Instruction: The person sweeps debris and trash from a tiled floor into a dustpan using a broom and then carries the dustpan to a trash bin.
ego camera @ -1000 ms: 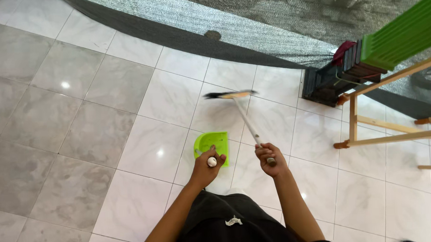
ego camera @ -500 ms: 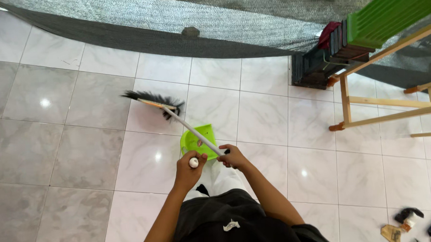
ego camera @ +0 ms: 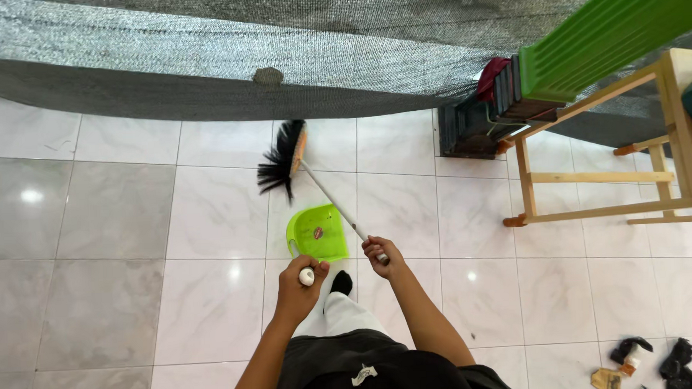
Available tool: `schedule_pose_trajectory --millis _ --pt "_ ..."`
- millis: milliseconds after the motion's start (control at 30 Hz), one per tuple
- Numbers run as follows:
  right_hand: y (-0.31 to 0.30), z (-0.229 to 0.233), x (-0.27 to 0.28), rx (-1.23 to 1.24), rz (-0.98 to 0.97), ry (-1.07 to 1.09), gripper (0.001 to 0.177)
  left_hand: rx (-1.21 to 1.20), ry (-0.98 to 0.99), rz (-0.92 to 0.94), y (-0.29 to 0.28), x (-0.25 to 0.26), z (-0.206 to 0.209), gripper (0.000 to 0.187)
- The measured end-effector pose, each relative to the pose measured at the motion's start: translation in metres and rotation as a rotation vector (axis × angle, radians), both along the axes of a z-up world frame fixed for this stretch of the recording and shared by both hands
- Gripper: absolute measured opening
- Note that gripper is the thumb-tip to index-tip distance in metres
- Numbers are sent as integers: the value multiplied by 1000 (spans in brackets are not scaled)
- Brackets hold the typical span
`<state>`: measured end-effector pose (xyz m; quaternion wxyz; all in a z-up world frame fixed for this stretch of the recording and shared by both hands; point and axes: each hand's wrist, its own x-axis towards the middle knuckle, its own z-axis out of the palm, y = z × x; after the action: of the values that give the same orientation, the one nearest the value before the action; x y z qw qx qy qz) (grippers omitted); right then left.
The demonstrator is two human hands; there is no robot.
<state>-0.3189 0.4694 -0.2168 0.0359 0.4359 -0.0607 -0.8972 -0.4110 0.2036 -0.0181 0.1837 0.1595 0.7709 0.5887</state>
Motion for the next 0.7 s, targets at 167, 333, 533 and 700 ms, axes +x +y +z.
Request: schedule_pose_trajectory --millis 167,333,533,700 --pt "59 6 -5 -57 -225 31 15 88 -52 -16 41 -28 -6 29" --pt "102 19 0 52 -371 5 18 118 -37 -60 68 -56 -8 28" --pt "93 23 -43 37 -511 -9 14 149 -90 -141 80 -106 -4 25" --pt "49 9 -98 -54 -473 79 21 192 -92 -291 96 -144 -2 24"
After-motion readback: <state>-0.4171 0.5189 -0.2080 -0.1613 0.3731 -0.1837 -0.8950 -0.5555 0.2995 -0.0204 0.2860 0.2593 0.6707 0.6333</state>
